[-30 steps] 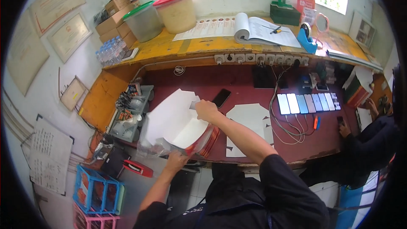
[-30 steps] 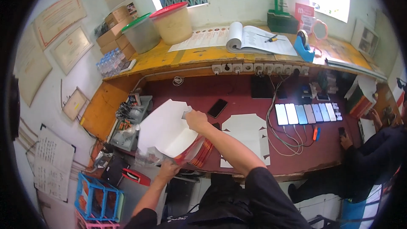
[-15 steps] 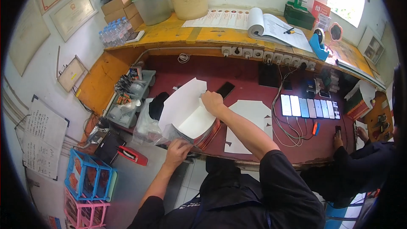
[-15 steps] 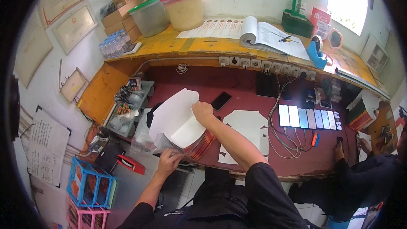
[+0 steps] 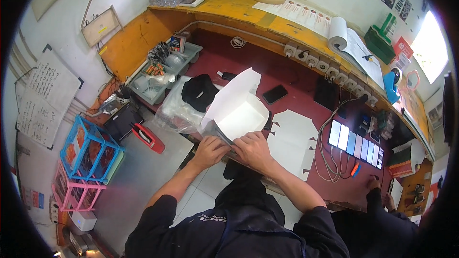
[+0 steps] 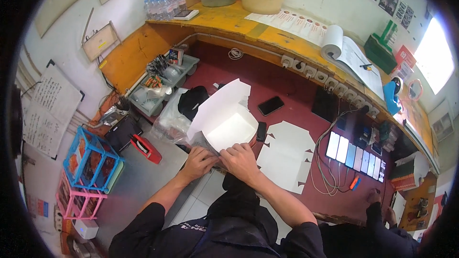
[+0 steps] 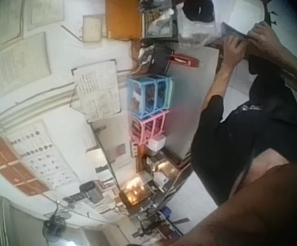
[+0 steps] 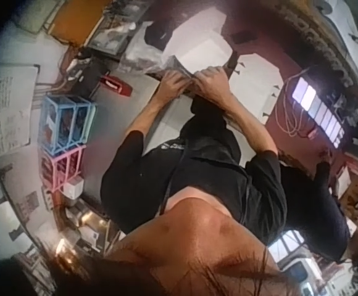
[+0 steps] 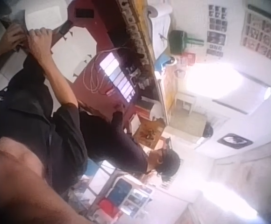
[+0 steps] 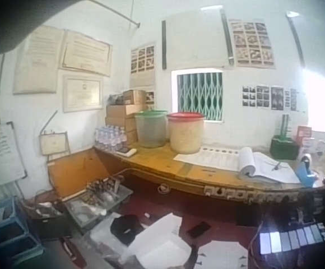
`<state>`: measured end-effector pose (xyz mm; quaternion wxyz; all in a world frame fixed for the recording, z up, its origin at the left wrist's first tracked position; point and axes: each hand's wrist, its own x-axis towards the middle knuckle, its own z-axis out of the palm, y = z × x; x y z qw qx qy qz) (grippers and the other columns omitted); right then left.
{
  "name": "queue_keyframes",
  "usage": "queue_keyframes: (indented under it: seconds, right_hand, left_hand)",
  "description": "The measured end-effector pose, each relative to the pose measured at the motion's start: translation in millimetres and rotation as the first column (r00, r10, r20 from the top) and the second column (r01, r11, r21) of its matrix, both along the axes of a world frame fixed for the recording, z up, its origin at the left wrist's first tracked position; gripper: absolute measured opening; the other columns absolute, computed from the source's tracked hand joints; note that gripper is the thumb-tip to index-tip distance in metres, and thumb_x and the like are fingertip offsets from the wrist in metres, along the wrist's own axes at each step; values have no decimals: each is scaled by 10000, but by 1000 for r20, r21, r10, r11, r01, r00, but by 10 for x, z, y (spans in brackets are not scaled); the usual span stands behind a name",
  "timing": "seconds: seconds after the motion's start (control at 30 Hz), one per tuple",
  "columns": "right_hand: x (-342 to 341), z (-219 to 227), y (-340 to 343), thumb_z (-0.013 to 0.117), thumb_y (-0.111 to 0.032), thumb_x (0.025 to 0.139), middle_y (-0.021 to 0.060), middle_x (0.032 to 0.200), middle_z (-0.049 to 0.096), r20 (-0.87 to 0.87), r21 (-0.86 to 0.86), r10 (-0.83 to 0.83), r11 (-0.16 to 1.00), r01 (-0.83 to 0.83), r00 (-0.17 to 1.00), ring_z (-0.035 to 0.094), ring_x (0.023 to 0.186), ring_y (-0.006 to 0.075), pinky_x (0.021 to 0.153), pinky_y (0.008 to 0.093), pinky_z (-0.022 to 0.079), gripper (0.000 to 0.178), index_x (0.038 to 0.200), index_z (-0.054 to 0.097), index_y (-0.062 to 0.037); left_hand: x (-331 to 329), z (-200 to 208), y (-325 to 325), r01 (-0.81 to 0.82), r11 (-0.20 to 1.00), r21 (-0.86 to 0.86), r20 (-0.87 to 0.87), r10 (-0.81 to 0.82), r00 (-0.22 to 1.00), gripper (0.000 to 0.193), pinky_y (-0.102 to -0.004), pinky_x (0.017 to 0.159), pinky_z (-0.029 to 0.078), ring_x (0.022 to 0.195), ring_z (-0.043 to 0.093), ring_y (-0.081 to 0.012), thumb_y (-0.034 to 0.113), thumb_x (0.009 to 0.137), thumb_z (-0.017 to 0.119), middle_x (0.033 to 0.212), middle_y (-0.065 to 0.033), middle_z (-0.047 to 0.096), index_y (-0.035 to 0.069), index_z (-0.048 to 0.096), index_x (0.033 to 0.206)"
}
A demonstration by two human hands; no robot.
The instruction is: The person is folding and assembling cardboard boxes for food packaging in a kitchen or storage area.
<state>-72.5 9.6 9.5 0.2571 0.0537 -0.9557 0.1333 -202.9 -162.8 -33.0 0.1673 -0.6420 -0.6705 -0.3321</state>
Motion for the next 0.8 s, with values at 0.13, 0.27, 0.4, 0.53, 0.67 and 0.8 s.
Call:
queue_keyframes:
  seconds: [0.13,0.27,0.4,0.53,0.67,0.8]
  right_hand:
    - [97,-105,-36,687,-241,862,70,730,656,72,58,-51,997,47,996,643,785,270,768,392,467,160,844,631,-93]
    - [64,48,-58,685,-281,878,111,765,694,190,-34,-52,998,60,980,674,762,312,729,416,498,220,857,630,-70]
    - [-256,181,-276,671,-343,896,174,713,684,220,-221,-195,944,244,956,674,637,387,587,461,529,318,928,602,-35]
    - [-445,36,-421,640,-278,916,180,676,672,147,-318,-292,891,325,945,674,622,397,557,486,533,256,964,583,-33]
    - [-402,-85,-506,602,-192,916,182,695,677,191,-226,-316,907,355,929,669,601,406,530,485,539,150,973,583,-55]
    - [-446,-115,-549,575,-239,923,206,758,686,434,-109,-257,936,334,863,679,692,430,611,500,548,190,940,646,-64]
  left_hand:
    - [33,-138,-53,9,997,81,-15,-8,1000,308,-389,833,452,924,587,-239,79,763,767,956,-40,630,73,695,1063]
    - [134,-218,5,-635,654,410,396,499,771,583,-376,980,445,1060,616,-263,92,904,691,1051,-162,653,-73,417,1392]
    - [-19,-560,103,-449,880,155,812,146,565,320,-293,825,523,948,692,-197,55,940,632,1063,-185,712,-54,601,1240]
    - [236,-426,164,-557,827,78,798,283,532,204,-311,752,537,859,715,-173,53,969,586,927,-182,728,-15,665,1145]
    - [353,-388,187,-587,801,118,800,273,534,207,-309,742,539,876,719,-181,50,964,593,951,-190,729,-21,664,1145]
    - [364,-501,232,-547,819,173,806,202,557,209,-324,766,540,894,718,-195,46,956,604,978,-182,737,-38,663,1138]
